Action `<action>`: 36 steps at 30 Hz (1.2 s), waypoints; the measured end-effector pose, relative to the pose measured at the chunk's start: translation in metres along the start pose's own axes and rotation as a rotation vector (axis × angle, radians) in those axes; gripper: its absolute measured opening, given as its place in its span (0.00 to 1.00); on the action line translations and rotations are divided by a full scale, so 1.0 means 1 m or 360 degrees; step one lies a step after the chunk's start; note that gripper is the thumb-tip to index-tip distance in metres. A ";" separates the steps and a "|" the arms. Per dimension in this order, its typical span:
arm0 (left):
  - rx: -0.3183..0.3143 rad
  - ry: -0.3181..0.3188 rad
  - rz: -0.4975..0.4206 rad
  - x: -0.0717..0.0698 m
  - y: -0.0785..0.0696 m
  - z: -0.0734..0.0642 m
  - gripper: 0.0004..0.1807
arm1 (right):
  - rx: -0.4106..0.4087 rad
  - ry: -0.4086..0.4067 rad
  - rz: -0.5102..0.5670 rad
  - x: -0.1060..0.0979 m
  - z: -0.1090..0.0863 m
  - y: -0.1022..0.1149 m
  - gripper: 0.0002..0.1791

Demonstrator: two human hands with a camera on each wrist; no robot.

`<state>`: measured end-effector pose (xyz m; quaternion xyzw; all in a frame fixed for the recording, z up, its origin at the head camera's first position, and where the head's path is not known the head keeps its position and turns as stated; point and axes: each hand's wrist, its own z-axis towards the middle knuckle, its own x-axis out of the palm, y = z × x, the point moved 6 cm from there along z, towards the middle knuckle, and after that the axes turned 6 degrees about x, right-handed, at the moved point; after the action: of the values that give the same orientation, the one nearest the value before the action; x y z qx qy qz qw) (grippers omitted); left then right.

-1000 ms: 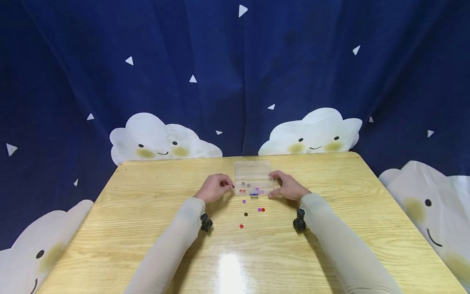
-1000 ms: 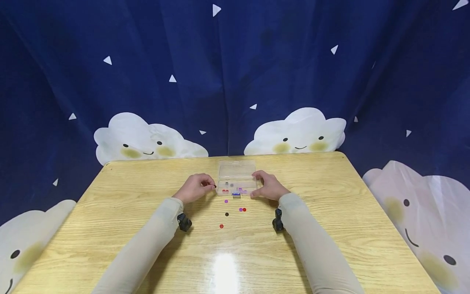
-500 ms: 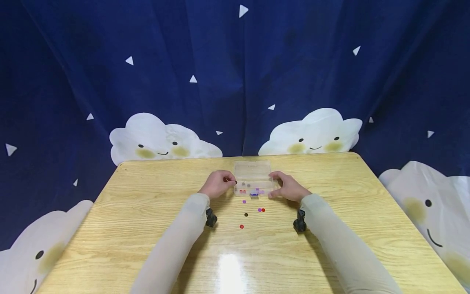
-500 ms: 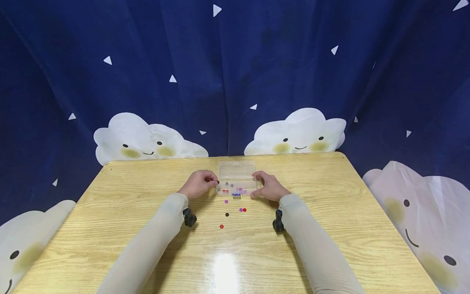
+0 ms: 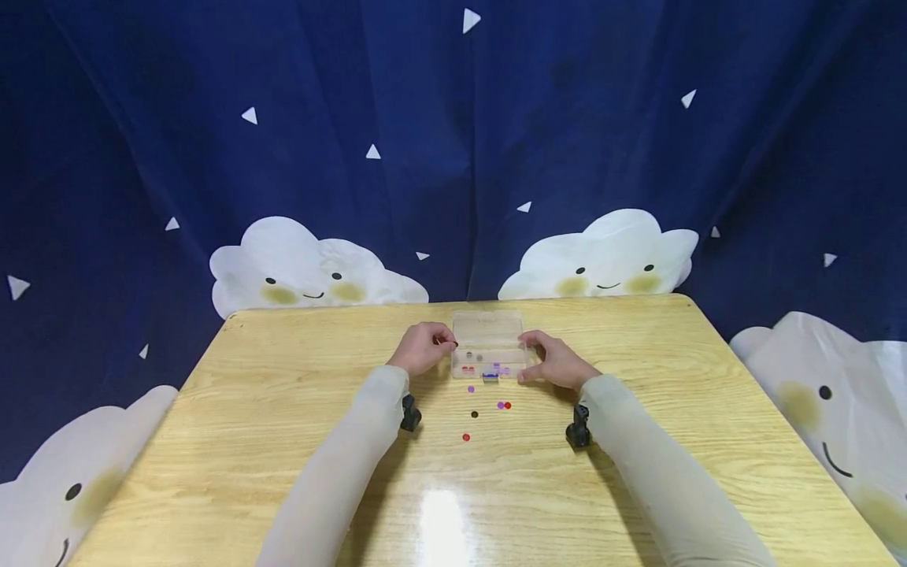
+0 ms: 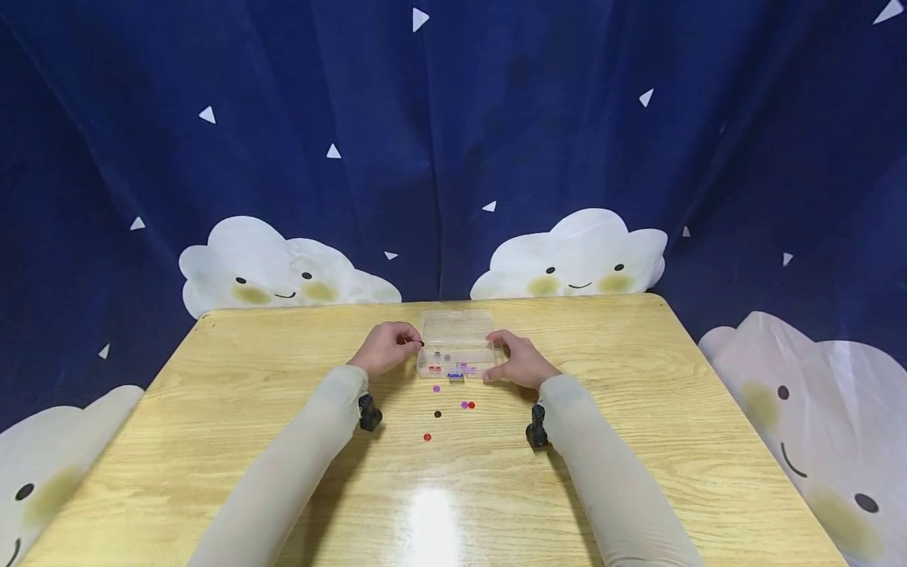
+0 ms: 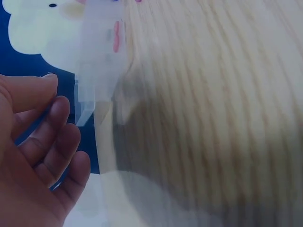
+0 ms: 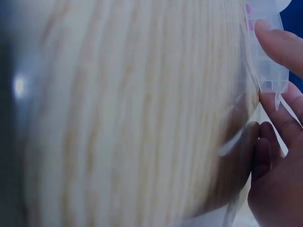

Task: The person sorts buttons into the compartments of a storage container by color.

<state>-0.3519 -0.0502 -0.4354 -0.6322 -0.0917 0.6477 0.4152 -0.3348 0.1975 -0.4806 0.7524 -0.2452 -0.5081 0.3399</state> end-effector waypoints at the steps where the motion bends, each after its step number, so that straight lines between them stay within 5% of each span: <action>1: -0.0001 -0.0004 0.0004 0.000 0.000 0.000 0.04 | 0.0008 0.0000 0.0007 0.001 0.000 0.000 0.44; 20: 0.0013 0.0032 0.0134 0.014 -0.026 0.022 0.04 | 0.0001 -0.0032 0.0008 -0.001 0.001 -0.006 0.44; 36: -0.0064 0.0081 0.0167 0.021 -0.026 0.024 0.04 | 0.0002 -0.0041 0.0003 0.000 -0.001 -0.001 0.43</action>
<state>-0.3591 -0.0098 -0.4299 -0.6607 -0.0609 0.6502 0.3700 -0.3335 0.1980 -0.4809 0.7457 -0.2506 -0.5173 0.3369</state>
